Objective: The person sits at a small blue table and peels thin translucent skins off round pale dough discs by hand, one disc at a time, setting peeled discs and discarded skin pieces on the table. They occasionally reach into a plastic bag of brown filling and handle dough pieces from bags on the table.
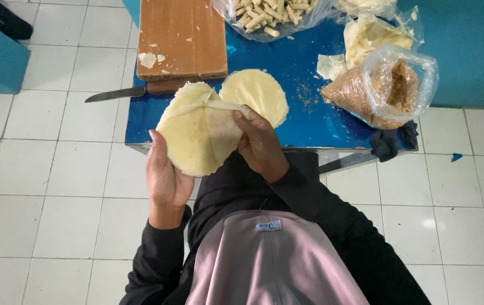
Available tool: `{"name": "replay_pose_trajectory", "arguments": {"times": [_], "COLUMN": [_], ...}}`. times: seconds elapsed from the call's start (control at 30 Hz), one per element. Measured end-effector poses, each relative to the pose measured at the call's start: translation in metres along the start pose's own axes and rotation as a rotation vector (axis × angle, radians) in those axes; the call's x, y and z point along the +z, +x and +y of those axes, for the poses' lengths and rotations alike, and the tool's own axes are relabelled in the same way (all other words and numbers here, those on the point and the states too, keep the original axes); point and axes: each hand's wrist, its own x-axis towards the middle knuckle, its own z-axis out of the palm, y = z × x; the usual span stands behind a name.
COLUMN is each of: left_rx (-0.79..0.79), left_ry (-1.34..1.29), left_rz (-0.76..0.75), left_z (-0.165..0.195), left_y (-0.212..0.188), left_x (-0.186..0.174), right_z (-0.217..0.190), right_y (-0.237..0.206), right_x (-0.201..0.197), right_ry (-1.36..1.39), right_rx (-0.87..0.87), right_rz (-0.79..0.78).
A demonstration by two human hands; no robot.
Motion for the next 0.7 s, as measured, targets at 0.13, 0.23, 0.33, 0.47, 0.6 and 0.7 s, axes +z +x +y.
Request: {"name": "replay_pose_trajectory", "arguments": {"times": [0.13,0.23,0.33,0.47,0.6,0.7], "left_rx": [-0.056,-0.036,0.015,-0.006,-0.024,-0.020], "left_ry": [-0.111,-0.028,0.138,0.213,0.116,0.072], "left_rz": [0.006,0.038,0.056,0.071,0.035,0.092], "left_z": [0.005,0.009,0.017,0.024,0.021,0.019], "left_y": [0.007,0.013,0.020,0.029,0.032,0.032], "left_x": [-0.011,-0.022,-0.034,-0.046,-0.054,-0.059], "right_z": [-0.012,-0.024,-0.038,-0.057,-0.095,-0.136], "right_y": [-0.003,-0.011,-0.019,-0.025,-0.022,-0.009], "right_x": [-0.020,-0.036,-0.054,-0.076,-0.080,-0.065], "right_ry": [0.081,0.059,-0.005,-0.011,-0.130,-0.397], "right_rx": [0.121,0.180,0.216,0.245,0.097,-0.120], "right_rz": [0.021,0.035,0.039,0.084,0.219,0.165]}}
